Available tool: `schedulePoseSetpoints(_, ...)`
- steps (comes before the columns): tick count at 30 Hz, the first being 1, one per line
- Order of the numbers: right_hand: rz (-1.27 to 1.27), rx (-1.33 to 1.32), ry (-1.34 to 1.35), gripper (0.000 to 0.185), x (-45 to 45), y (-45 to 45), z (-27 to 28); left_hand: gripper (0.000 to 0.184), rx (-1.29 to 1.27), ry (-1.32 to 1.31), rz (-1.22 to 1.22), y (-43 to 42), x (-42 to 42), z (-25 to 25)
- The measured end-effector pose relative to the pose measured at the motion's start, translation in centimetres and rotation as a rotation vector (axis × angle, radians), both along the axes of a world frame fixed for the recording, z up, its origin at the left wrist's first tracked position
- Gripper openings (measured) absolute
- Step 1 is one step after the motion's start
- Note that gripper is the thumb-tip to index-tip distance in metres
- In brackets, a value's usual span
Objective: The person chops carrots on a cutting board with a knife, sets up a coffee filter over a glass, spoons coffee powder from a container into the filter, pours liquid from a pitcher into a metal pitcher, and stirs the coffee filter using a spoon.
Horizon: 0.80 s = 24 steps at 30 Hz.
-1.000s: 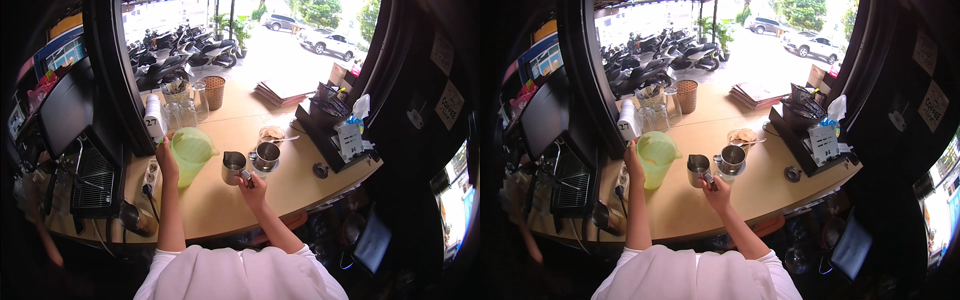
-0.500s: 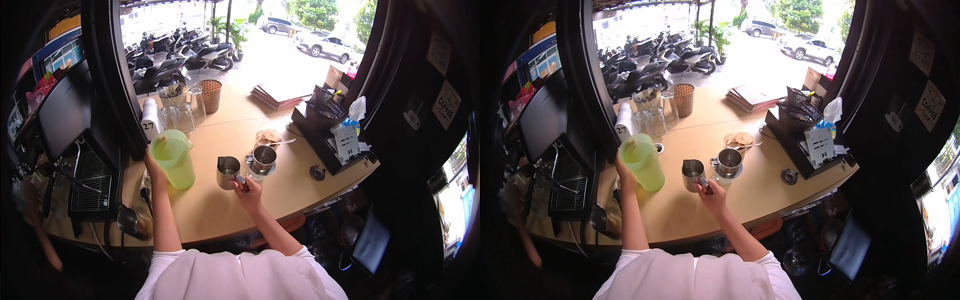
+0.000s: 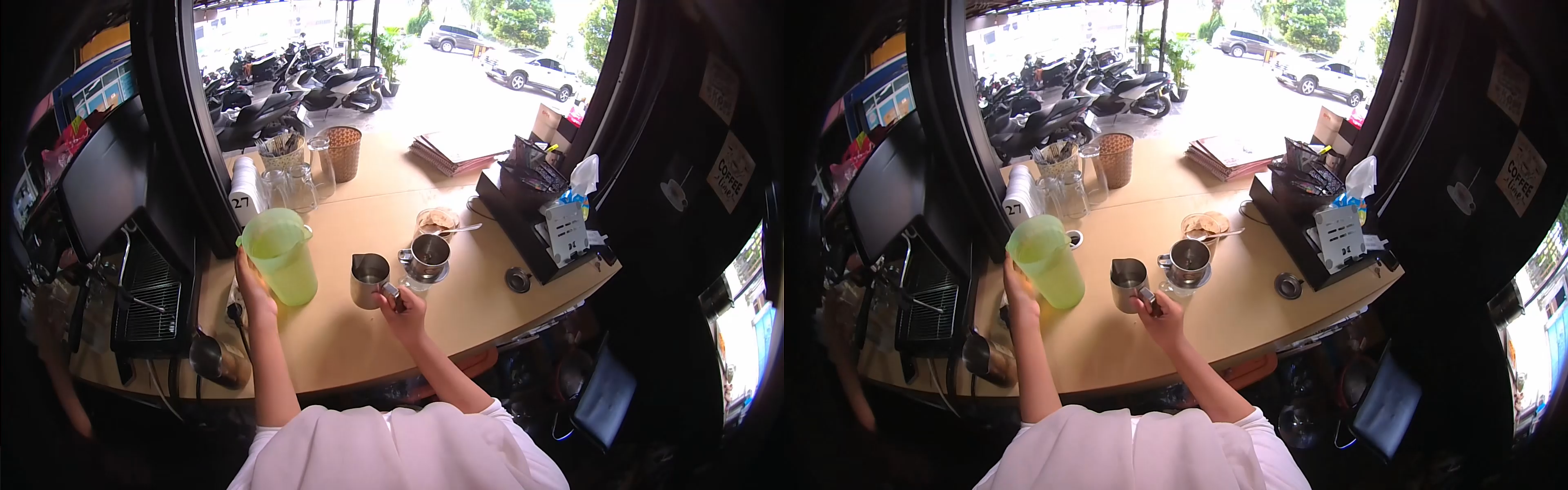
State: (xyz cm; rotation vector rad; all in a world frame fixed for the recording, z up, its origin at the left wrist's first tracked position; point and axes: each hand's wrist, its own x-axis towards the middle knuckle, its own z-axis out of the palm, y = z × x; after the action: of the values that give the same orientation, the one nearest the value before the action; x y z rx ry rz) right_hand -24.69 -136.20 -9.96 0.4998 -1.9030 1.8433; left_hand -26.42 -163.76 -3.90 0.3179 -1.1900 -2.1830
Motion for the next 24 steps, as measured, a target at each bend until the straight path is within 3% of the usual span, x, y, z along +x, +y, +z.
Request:
schedulePoseSetpoints(2, -0.002, 0.003, 0.01, 0.039, -0.1, 0.0, 0.2, 0.048, -0.046, -0.126, 0.275, 4.4, 2.7, 1.9)
schedulePoseSetpoints(5, 0.002, 0.006, 0.027, 0.038, 0.3, -0.4, 0.8, 0.045, -0.455, 0.021, 0.523, 9.0, 4.9, 2.0)
schedulePoseSetpoints(8, -0.011, 0.048, 0.006, 0.038, 0.2, -0.5, 0.4, 0.03, -0.751, 0.08, 0.371, 12.8, 6.9, 0.9)
schedulePoseSetpoints(11, -0.023, 0.082, -0.022, 0.035, 0.7, -0.7, 1.0, 0.015, -0.755, 0.033, -0.072, 13.6, 6.5, -1.8)
schedulePoseSetpoints(14, 0.001, 0.085, -0.086, 0.033, 0.9, -0.7, 0.6, 0.011, -0.626, -0.04, -0.233, 14.8, 6.0, -2.6)
schedulePoseSetpoints(24, 0.058, 0.037, -0.302, 0.023, -0.4, -0.6, -1.6, 0.011, -0.62, -0.061, -0.312, 14.7, 3.5, -4.2)
